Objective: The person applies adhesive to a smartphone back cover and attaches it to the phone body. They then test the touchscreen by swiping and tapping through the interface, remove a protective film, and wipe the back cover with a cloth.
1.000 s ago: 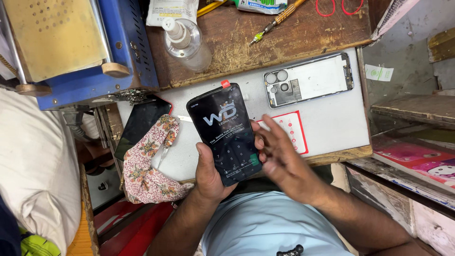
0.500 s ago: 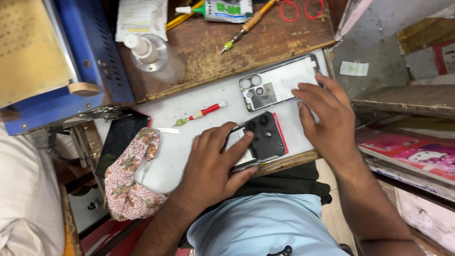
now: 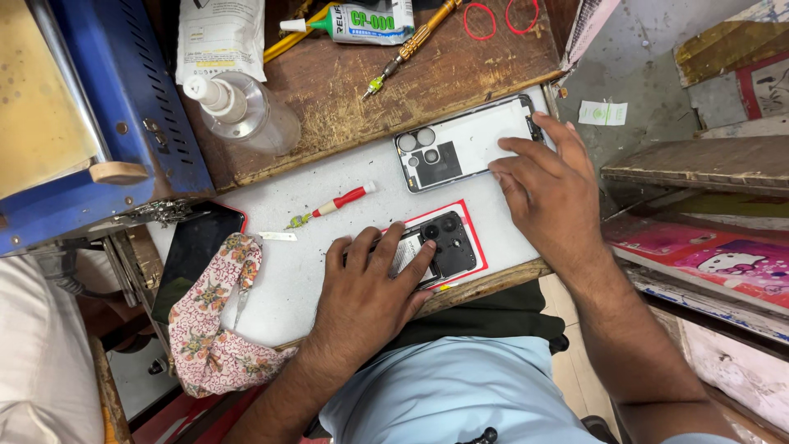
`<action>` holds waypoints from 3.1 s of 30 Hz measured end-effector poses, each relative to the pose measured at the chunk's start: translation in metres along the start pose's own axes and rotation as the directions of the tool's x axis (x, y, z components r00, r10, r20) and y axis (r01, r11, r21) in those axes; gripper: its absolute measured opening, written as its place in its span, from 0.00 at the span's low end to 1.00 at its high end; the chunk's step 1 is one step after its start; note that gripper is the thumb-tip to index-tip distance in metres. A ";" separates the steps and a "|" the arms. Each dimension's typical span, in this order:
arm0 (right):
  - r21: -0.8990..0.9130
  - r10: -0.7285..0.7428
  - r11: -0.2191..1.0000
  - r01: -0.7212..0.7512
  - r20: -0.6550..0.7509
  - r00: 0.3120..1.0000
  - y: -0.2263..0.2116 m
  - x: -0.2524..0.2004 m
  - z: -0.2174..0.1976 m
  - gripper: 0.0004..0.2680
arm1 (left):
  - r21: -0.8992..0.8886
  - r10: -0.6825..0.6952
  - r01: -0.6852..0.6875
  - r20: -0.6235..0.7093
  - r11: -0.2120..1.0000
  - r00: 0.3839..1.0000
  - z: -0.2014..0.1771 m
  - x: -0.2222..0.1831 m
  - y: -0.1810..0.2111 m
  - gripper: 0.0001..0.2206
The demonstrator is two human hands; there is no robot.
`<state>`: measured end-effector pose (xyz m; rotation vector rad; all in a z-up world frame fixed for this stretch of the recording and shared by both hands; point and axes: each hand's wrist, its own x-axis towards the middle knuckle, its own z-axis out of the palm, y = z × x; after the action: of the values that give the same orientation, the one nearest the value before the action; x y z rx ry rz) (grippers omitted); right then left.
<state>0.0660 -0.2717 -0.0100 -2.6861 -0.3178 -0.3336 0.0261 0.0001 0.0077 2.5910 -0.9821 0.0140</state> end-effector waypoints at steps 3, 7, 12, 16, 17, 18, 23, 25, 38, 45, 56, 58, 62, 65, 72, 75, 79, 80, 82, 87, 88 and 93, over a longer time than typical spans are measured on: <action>0.093 0.038 0.995 -0.035 -0.031 0.999 -0.006 -0.007 -0.006 0.04 | -0.059 -0.022 0.014 -0.138 0.998 0.990 -0.004 -0.004 0.002 0.29; 0.197 0.053 0.980 -0.036 -0.077 0.996 -0.020 -0.014 -0.012 0.05 | -0.694 -0.448 0.218 -0.167 0.687 0.878 -0.002 -0.010 0.004 0.23; 0.215 -0.179 0.956 0.198 -0.103 0.978 -0.045 -0.004 -0.003 0.07 | -0.985 -0.644 0.158 0.081 0.062 0.761 0.009 -0.007 -0.005 0.21; 0.269 -0.139 0.948 0.168 -0.126 0.982 -0.060 0.013 -0.001 0.10 | -0.879 -0.669 0.211 -0.150 0.427 0.728 0.000 -0.007 -0.012 0.15; 0.262 -0.150 0.949 0.177 -0.119 0.981 -0.065 0.018 0.000 0.12 | -0.788 -0.635 0.246 -0.224 0.564 0.739 -0.004 -0.008 -0.013 0.13; 0.256 -0.161 0.949 0.185 -0.113 0.981 -0.069 0.023 0.003 0.15 | -0.675 -0.590 0.276 -0.291 0.685 0.753 -0.007 -0.008 -0.014 0.12; 0.195 -0.312 0.935 0.297 0.049 0.949 -0.098 0.031 0.017 0.15 | -0.375 -0.404 0.229 -0.498 0.898 0.767 -0.013 0.009 -0.028 0.12; 0.302 -0.221 0.931 0.204 0.021 0.975 -0.100 0.031 0.015 0.12 | -0.289 -0.365 0.240 -0.534 0.926 0.763 -0.016 0.012 -0.034 0.12; 0.362 -0.211 0.891 0.272 -0.200 0.957 -0.055 0.039 -0.012 0.17 | -0.224 -0.263 0.170 -0.508 0.960 0.820 -0.050 0.001 -0.025 0.16; 0.898 -0.567 0.318 -0.302 0.436 0.699 -0.038 0.045 -0.005 0.29 | -0.563 -0.298 0.054 -0.351 0.825 0.888 -0.075 0.015 -0.026 0.10; 0.851 0.099 -0.474 -0.224 0.304 0.947 -0.003 0.047 0.025 0.29 | -0.540 -0.421 0.186 -0.352 0.821 0.836 -0.053 0.099 -0.047 0.10; 0.833 0.192 -0.544 -0.097 0.236 0.952 0.000 0.049 0.027 0.29 | -0.342 -0.263 0.101 -0.470 0.934 0.842 -0.038 0.151 -0.065 0.09; 0.851 0.269 -0.522 -0.066 0.237 0.933 0.002 0.054 0.030 0.29 | -0.156 -0.283 0.244 -0.328 0.957 0.901 0.002 0.263 -0.098 0.12; 0.830 0.228 -0.554 -0.069 0.231 0.946 -0.002 0.057 0.029 0.30 | 0.046 -0.246 0.262 -0.218 0.964 0.944 0.020 0.327 -0.111 0.08; 0.795 0.152 -0.600 -0.090 0.224 0.963 -0.009 0.059 0.018 0.29 | -0.127 -0.162 0.103 -0.700 0.987 0.696 -0.025 0.279 -0.073 0.08; 0.796 0.103 -0.597 -0.099 0.198 0.975 -0.008 0.056 0.019 0.29 | 0.032 0.125 -0.170 -0.813 0.985 0.569 -0.068 0.188 -0.048 0.07; 0.832 0.043 -0.536 -0.141 0.194 0.980 -0.006 0.047 0.031 0.28 | -0.273 -0.095 -0.093 -0.603 0.957 0.792 -0.075 0.133 -0.036 0.06; 0.827 0.046 -0.540 -0.155 0.214 0.976 -0.007 0.043 0.034 0.28 | -0.218 -0.087 -0.055 -0.590 0.974 0.803 -0.067 0.130 -0.034 0.09; 0.824 0.032 -0.535 -0.188 0.242 0.970 -0.009 0.044 0.037 0.27 | -0.192 -0.067 -0.053 -0.570 0.980 0.819 -0.050 0.147 -0.032 0.12; 0.869 0.126 -0.470 -0.155 0.240 0.963 -0.015 0.049 0.031 0.27 | 0.035 0.133 -0.137 -0.555 0.990 0.821 -0.014 0.153 -0.005 0.09; 0.892 0.132 -0.436 -0.121 0.196 0.972 -0.014 0.051 0.029 0.27 | 0.064 0.151 -0.137 -0.514 0.988 0.845 -0.007 0.145 0.007 0.10; 0.899 0.137 -0.418 -0.128 0.202 0.970 -0.011 0.050 0.027 0.27 | -0.117 0.204 -0.293 -0.482 0.949 0.852 0.015 0.129 0.019 0.13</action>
<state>0.1158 -0.2422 -0.0161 -0.7406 -0.0866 0.1090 0.1099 -0.1005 0.0180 2.1211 -1.0625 0.5600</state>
